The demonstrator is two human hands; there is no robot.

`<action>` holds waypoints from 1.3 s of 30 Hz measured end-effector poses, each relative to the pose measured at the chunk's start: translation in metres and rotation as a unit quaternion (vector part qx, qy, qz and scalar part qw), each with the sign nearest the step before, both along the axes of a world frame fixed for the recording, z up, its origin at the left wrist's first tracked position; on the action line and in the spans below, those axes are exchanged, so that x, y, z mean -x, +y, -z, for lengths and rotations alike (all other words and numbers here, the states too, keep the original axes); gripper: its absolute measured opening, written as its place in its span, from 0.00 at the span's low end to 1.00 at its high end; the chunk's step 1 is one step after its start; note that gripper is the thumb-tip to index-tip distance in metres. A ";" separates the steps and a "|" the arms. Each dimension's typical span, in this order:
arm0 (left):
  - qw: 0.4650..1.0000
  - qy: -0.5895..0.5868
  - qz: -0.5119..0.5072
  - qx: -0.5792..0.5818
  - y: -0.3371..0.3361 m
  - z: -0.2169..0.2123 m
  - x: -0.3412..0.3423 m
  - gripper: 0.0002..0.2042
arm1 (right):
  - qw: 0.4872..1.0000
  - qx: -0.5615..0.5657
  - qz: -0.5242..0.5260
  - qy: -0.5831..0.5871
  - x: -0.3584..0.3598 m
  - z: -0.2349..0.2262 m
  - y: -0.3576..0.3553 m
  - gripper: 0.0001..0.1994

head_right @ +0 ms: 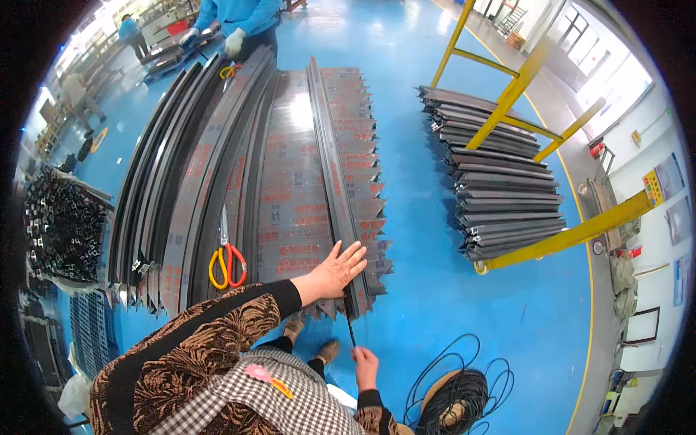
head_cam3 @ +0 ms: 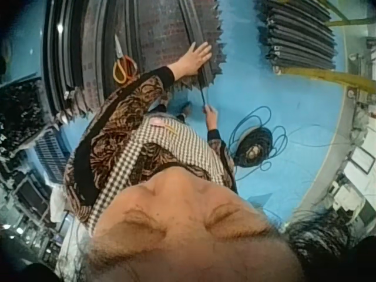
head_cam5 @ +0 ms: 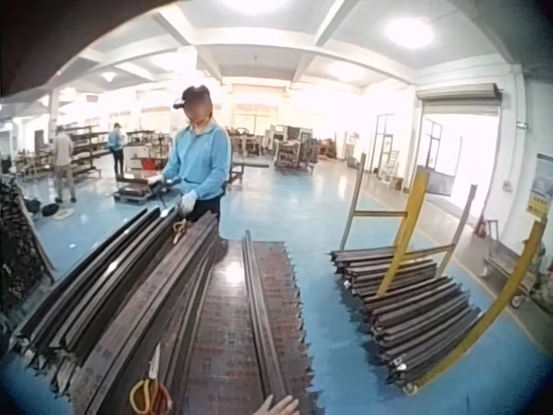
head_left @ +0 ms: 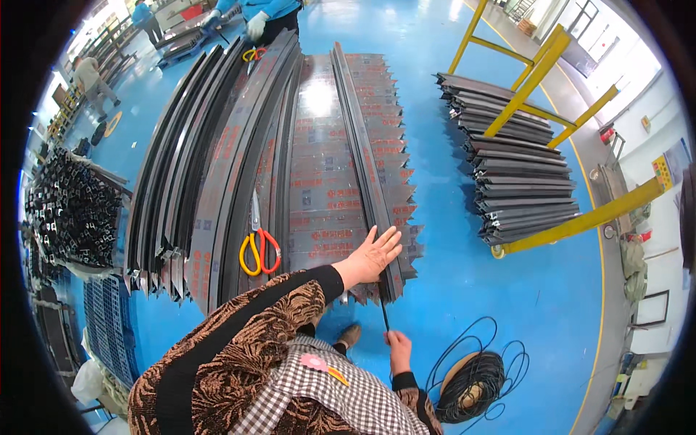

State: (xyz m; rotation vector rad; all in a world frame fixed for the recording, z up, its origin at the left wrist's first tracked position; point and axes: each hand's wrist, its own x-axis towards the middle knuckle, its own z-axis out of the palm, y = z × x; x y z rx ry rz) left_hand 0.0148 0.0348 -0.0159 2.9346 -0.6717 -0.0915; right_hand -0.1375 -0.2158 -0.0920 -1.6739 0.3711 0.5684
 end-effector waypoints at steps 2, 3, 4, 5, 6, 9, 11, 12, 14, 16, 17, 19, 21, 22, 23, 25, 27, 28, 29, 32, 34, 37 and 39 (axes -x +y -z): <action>0.998 -0.004 0.020 -0.060 -0.007 0.001 -0.001 0.41 | 1.000 0.005 0.000 -0.029 -0.010 -0.004 0.017 0.10; 0.995 -0.079 0.010 -0.058 -0.005 0.010 -0.004 0.42 | 0.998 0.003 -0.010 -0.067 -0.024 -0.002 0.029 0.10; 0.985 -0.150 0.010 -0.085 -0.005 0.011 -0.001 0.42 | 0.996 0.008 -0.014 -0.093 -0.030 -0.005 0.035 0.12; 0.993 -0.092 0.004 -0.072 -0.001 0.007 0.002 0.42 | 0.993 0.008 -0.027 -0.117 -0.034 -0.006 0.042 0.13; 0.997 -0.041 0.002 -0.062 0.004 0.000 0.000 0.43 | 0.997 -0.008 -0.034 -0.074 -0.032 0.004 0.039 0.13; 0.999 -0.020 -0.013 -0.024 0.004 0.005 -0.004 0.44 | 0.999 -0.030 0.039 -0.017 -0.017 0.003 0.026 0.12; 1.000 -0.014 -0.003 -0.010 -0.001 0.006 -0.010 0.44 | 0.998 -0.006 0.038 -0.040 -0.015 0.006 0.020 0.12; 1.000 -0.011 0.002 -0.001 -0.005 0.007 -0.011 0.45 | 0.998 0.005 0.037 -0.053 -0.016 0.008 0.018 0.12; 1.000 -0.015 -0.003 -0.024 -0.003 -0.004 -0.009 0.43 | 0.995 0.000 0.007 -0.099 -0.038 -0.001 0.044 0.12; 0.999 -0.028 -0.010 -0.038 -0.002 -0.004 0.001 0.42 | 0.994 0.038 -0.049 -0.087 -0.045 -0.011 0.050 0.11; 0.998 -0.041 -0.007 -0.044 0.002 -0.004 -0.004 0.41 | 0.993 0.046 -0.080 -0.075 -0.042 -0.015 0.039 0.11; 0.997 -0.006 0.009 -0.075 0.000 -0.011 -0.006 0.39 | 0.991 0.049 -0.080 -0.100 -0.017 0.006 0.012 0.11; 0.999 -0.038 -0.004 -0.015 0.003 0.016 -0.003 0.37 | 0.999 0.012 0.005 -0.031 -0.004 0.008 0.004 0.10; 0.999 -0.042 -0.005 0.019 0.003 0.018 0.000 0.36 | 0.999 0.000 0.004 -0.045 -0.008 0.007 0.007 0.10; 0.999 -0.048 -0.009 0.020 0.001 0.016 0.000 0.36 | 0.999 0.000 0.000 -0.051 -0.014 0.004 0.012 0.10; 0.999 -0.032 -0.006 0.024 0.001 0.011 -0.001 0.35 | 0.998 0.010 0.003 -0.069 -0.028 0.001 0.030 0.10; 1.000 -0.014 -0.001 0.027 -0.001 0.006 -0.001 0.34 | 0.996 0.019 0.009 -0.084 -0.040 -0.004 0.042 0.10; 1.000 -0.017 -0.003 0.027 0.002 0.003 -0.001 0.34 | 0.996 0.018 0.006 -0.087 -0.039 -0.002 0.042 0.10; 1.000 -0.009 -0.001 0.021 0.005 -0.001 -0.001 0.33 | 0.997 0.014 0.011 -0.079 -0.033 0.000 0.037 0.10; 1.000 0.015 0.001 0.009 0.003 -0.007 0.000 0.32 | 0.998 0.007 0.020 -0.056 -0.018 0.009 0.012 0.10; 1.000 -0.002 -0.003 0.020 -0.001 0.001 0.004 0.30 | 0.998 0.014 0.014 -0.056 -0.017 0.007 0.008 0.09; 0.998 -0.056 -0.013 0.040 0.001 0.015 0.000 0.26 | 0.998 0.022 -0.002 -0.059 -0.026 0.005 0.011 0.10; 0.997 -0.058 -0.019 0.048 0.000 0.017 0.001 0.25 | 0.998 0.020 -0.009 -0.053 -0.024 0.003 0.013 0.10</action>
